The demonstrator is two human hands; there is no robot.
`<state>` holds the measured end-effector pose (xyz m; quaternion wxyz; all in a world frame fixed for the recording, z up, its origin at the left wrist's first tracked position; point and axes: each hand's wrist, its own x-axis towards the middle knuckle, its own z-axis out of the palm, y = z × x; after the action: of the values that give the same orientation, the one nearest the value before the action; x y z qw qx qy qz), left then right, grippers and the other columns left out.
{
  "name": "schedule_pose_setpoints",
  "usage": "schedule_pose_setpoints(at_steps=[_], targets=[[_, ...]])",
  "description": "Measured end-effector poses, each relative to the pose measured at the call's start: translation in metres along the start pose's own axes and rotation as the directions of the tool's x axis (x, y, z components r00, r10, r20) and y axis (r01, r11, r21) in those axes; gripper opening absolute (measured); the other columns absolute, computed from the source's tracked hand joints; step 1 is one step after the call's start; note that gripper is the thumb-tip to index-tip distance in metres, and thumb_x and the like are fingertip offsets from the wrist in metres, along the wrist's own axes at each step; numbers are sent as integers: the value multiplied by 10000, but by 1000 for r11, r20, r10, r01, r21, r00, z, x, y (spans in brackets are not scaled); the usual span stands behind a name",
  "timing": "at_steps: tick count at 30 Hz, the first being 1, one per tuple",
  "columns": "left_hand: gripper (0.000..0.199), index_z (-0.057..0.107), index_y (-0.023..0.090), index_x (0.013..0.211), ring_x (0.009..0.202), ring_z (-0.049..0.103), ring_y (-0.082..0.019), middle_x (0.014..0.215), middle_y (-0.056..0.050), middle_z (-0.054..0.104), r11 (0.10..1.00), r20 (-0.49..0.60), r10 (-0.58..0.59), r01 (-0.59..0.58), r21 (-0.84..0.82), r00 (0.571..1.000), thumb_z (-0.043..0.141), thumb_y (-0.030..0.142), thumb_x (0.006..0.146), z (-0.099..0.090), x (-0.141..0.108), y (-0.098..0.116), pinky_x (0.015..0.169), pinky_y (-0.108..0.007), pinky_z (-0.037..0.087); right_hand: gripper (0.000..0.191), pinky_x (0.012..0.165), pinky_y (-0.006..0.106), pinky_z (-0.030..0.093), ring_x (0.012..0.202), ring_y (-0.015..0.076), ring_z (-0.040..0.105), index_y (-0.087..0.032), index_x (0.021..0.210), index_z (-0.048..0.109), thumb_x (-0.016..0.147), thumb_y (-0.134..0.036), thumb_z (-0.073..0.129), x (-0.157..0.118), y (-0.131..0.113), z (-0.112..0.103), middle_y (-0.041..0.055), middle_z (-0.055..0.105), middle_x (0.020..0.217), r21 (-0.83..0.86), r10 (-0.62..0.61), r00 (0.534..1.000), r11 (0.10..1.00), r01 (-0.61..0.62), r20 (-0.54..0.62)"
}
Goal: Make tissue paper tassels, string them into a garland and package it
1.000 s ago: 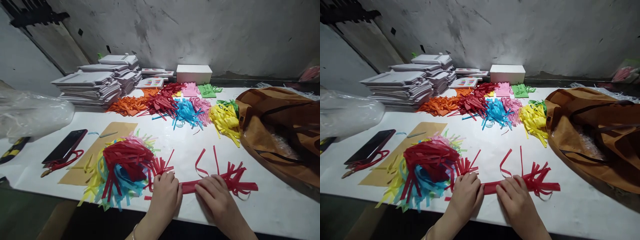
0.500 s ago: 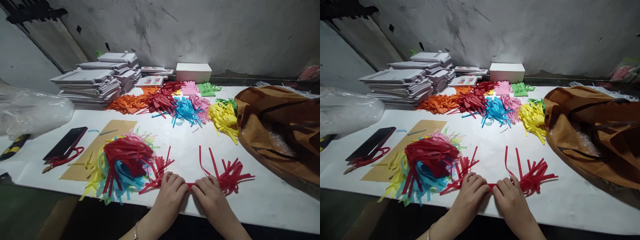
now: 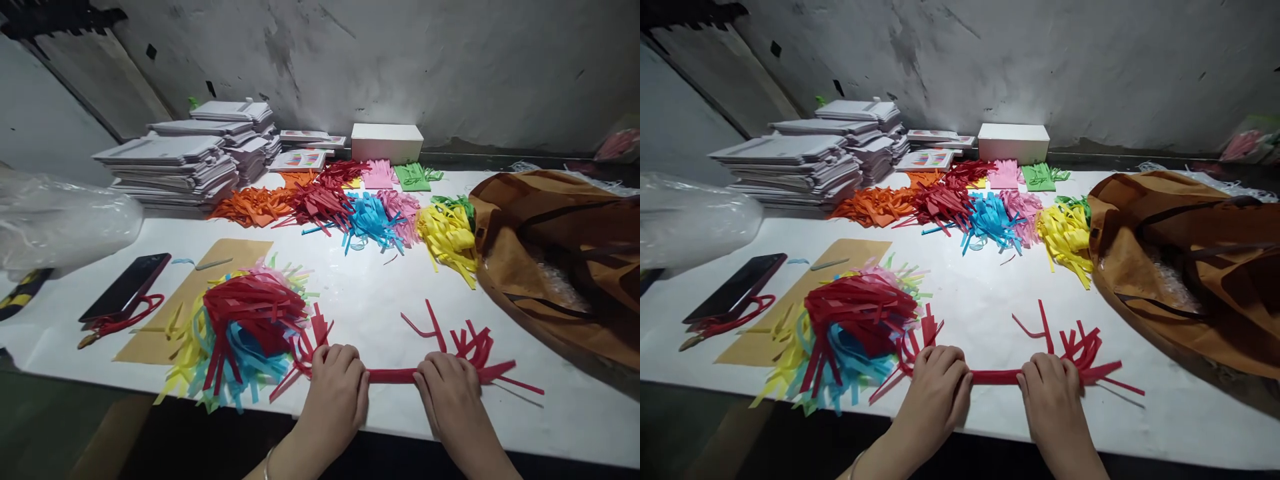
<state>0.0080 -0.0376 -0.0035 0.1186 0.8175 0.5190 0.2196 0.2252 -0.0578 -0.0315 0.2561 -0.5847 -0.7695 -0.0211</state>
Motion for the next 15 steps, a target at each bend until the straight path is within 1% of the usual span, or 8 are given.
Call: schedule_pose_setpoints(at_steps=[3, 5, 6, 8, 10, 12, 15], targets=[[128, 595, 175, 780, 860, 530, -253, 888, -64, 615, 994, 3, -45, 44, 104, 999, 522, 108, 861, 5, 4, 2, 892, -505, 363, 296, 783, 439, 347, 745, 238, 503, -205, 755, 549, 1002, -222, 387, 7, -1, -1, 53, 570, 766, -104, 32, 998, 994, -25, 61], [104, 597, 176, 808, 859, 533, -248, 908, -61, 623, 992, -12, -31, 32, 118, 999, 555, 82, 819, 10, 4, 0, 886, -491, 365, 275, 782, 447, 346, 739, 239, 511, -202, 760, 555, 991, -209, 405, 11, -3, -4, 55, 574, 764, -118, 53, 998, 992, -48, 43], [120, 600, 179, 829, 858, 535, -242, 918, -55, 626, 994, -18, -13, 15, 105, 1000, 563, 67, 809, 13, 4, -1, 887, -482, 364, 250, 818, 463, 348, 764, 241, 529, -197, 793, 574, 987, -194, 416, 12, -5, -6, 60, 592, 795, -101, 49, 999, 994, -47, 15], [148, 598, 187, 844, 849, 537, -227, 912, -42, 629, 998, -46, 27, -24, 66, 999, 565, 47, 814, 17, 2, -4, 891, -467, 359, 205, 912, 486, 337, 826, 231, 561, -196, 877, 612, 983, -159, 441, 13, -11, -7, 60, 625, 862, -2, -8, 999, 1000, 8, -52], [147, 594, 190, 837, 853, 538, -223, 899, -36, 628, 998, -55, 51, -48, 39, 997, 563, 46, 838, 18, 1, -6, 897, -461, 355, 205, 965, 470, 325, 872, 214, 575, -208, 948, 639, 983, -124, 455, 13, -18, -6, 48, 649, 895, 119, -110, 989, 985, 122, -100], [143, 596, 192, 837, 863, 537, -224, 897, -36, 626, 998, -43, 65, -64, 22, 997, 559, 56, 863, 16, 0, -7, 903, -463, 353, 237, 933, 420, 343, 840, 190, 567, -209, 947, 649, 981, -87, 449, 14, -24, -2, 31, 651, 846, 190, -196, 976, 959, 211, -95], [121, 614, 208, 873, 889, 538, -221, 927, -30, 624, 994, -13, 113, -113, -11, 994, 568, 99, 897, 8, 1, -6, 969, -501, 327, 261, 866, 377, 347, 754, 165, 529, -190, 863, 636, 975, -63, 438, 15, -28, 4, 20, 620, 765, 196, -233, 970, 950, 243, -76]])
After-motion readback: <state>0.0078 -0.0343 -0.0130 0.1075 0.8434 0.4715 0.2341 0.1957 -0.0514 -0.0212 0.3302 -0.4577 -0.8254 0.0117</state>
